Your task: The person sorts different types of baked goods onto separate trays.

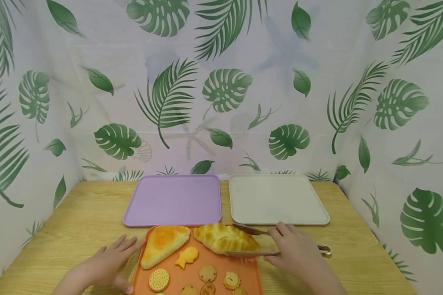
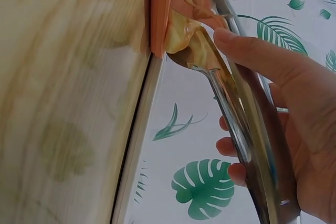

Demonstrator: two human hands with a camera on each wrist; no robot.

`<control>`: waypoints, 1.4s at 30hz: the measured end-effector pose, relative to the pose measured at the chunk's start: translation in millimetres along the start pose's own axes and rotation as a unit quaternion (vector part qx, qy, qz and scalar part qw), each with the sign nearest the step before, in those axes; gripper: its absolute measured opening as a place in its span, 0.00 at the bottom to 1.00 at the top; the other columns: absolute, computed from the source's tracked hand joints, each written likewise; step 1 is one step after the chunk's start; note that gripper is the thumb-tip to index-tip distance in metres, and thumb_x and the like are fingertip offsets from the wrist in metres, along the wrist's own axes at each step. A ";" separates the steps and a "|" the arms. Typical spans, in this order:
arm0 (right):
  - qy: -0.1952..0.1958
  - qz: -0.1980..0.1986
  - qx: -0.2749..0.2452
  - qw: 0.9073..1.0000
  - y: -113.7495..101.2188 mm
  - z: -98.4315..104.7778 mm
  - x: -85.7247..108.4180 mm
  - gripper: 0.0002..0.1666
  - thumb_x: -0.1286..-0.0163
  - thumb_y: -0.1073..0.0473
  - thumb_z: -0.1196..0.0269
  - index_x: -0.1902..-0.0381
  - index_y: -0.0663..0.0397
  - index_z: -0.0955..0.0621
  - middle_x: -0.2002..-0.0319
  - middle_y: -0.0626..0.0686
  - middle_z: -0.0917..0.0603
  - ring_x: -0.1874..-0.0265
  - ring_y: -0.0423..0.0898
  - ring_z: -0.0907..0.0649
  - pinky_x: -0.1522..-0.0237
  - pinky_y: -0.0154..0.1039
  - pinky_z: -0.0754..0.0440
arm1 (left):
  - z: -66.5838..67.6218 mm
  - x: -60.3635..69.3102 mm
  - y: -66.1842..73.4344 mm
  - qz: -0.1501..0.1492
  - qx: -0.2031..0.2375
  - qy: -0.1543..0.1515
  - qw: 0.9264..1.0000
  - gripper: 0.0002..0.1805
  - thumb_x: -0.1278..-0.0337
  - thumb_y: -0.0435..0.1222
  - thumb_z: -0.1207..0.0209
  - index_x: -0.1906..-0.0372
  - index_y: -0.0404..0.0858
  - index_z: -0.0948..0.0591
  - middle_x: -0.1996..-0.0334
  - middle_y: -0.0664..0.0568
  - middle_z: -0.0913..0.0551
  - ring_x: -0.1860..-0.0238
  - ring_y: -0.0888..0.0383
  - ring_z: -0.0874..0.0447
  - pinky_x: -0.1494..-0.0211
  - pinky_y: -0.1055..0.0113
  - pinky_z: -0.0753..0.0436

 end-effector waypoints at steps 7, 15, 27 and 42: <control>-0.015 0.001 -0.009 1.000 -2.0 -4.2 -4.1 0.28 0.50 0.38 0.27 0.56 0.45 0.18 0.64 0.41 0.20 0.69 0.38 0.20 0.75 0.30 0.24 | 1.9 2.2 -0.7 0.002 0.006 -0.001 1.000 0.64 0.73 0.60 0.28 0.24 0.42 0.42 0.26 0.35 0.42 0.26 0.28 0.53 0.40 0.20 0.45; 0.011 0.018 -0.027 0.999 0.2 -5.4 -4.2 0.24 0.49 0.41 0.26 0.58 0.44 0.17 0.67 0.40 0.21 0.74 0.32 0.27 0.78 0.27 0.29 | 2.6 4.2 -0.8 0.001 0.007 -0.001 1.000 0.64 0.73 0.61 0.28 0.24 0.42 0.42 0.26 0.34 0.42 0.26 0.28 0.53 0.41 0.20 0.45; 0.066 0.015 0.001 0.998 7.3 8.7 -4.2 0.28 0.53 0.42 0.24 0.57 0.47 0.16 0.63 0.44 0.16 0.69 0.41 0.17 0.78 0.30 0.23 | 2.4 1.2 -1.4 -0.001 0.005 0.000 1.000 0.64 0.73 0.61 0.28 0.24 0.42 0.42 0.26 0.34 0.42 0.25 0.29 0.53 0.40 0.20 0.45; 0.155 0.073 0.004 0.985 17.2 21.1 -47.8 0.28 0.55 0.44 0.24 0.59 0.52 0.17 0.65 0.48 0.16 0.71 0.44 0.18 0.79 0.34 0.22 | -0.1 0.7 -0.8 0.005 0.004 -0.002 1.000 0.65 0.74 0.60 0.27 0.24 0.43 0.42 0.25 0.35 0.43 0.25 0.30 0.53 0.39 0.21 0.45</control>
Point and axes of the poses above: each hand's wrist, its own x-axis away from the middle knuckle, its own z-axis out of the back of the hand, y = z × x, the point moved 3 cm from there along -x, towards the middle knuckle
